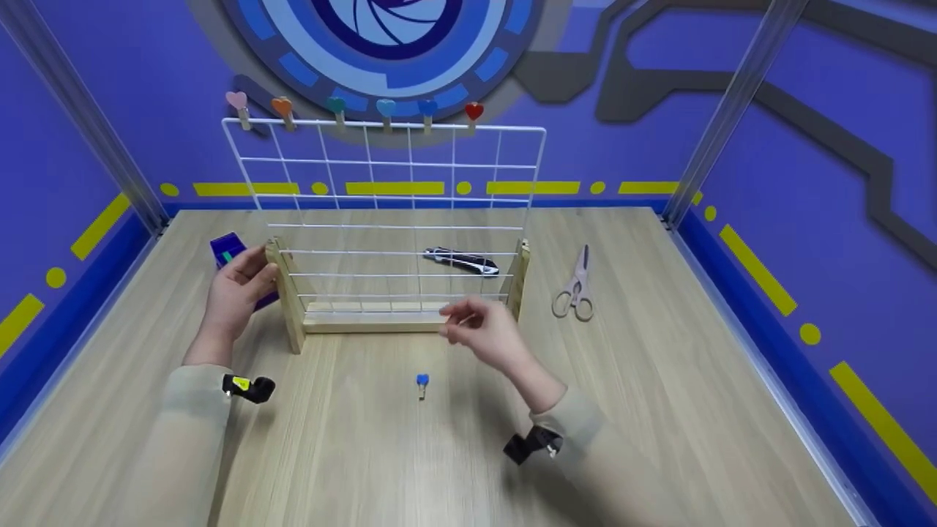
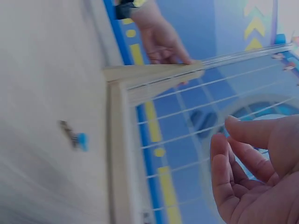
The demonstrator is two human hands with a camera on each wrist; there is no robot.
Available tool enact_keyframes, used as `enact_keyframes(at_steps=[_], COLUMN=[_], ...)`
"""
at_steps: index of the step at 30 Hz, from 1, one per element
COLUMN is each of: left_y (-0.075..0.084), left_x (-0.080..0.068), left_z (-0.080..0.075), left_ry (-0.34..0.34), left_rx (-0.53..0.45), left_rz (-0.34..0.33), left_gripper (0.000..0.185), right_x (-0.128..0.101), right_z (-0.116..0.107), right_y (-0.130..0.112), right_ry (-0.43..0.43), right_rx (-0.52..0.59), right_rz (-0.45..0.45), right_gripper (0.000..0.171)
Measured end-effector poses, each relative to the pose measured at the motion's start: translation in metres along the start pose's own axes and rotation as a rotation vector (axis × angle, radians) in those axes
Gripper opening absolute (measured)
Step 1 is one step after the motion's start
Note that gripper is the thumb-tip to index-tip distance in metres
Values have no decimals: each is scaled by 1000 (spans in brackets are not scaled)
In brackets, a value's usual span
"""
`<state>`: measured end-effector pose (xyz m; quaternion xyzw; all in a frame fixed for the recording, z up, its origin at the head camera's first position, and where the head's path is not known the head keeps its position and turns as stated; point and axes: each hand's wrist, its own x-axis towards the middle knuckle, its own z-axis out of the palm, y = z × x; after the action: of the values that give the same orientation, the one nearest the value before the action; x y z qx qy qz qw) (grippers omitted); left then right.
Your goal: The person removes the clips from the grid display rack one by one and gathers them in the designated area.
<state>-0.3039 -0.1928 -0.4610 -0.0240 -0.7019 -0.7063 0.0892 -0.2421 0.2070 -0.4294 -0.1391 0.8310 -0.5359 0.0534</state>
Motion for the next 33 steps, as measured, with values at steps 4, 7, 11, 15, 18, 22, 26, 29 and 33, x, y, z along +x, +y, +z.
enact_keyframes(at_steps=[4,7,11,15,18,22,26,29,33], left_y=[0,0,1,1,2,3,2,2,0], left_x=[0,0,1,0,-1,-1,-1,-2,-1], left_z=[1,2,1,0,-1,-1,-1,-1,-1], left_ry=[11,14,2,-5,-8,-13,-11,-11,-7], left_rx=[-2,-3,1,9,14,18,15,19,12], left_rz=[8,12,0,-16,-21,-24,-20,-13,-1], left_gripper=[49,48,49,51,50,50,51,51,51], right_x=[4,7,12,19,25,36,52,66,81], right_z=[-22,-37,-56,-76,-92,-112,-129,-139,-148], right_y=[-28,-48,-74,-104,-127,-155,-176,-185,-189], right_ry=[70,113,171,230,262,308,338,313,241], right_rx=[15,54,111,170,218,260,268,234,168], right_rz=[-28,-89,-201,-311,-392,-465,-501,-534,-556], right_gripper=[27,27,24,22,21,21,24,24,22])
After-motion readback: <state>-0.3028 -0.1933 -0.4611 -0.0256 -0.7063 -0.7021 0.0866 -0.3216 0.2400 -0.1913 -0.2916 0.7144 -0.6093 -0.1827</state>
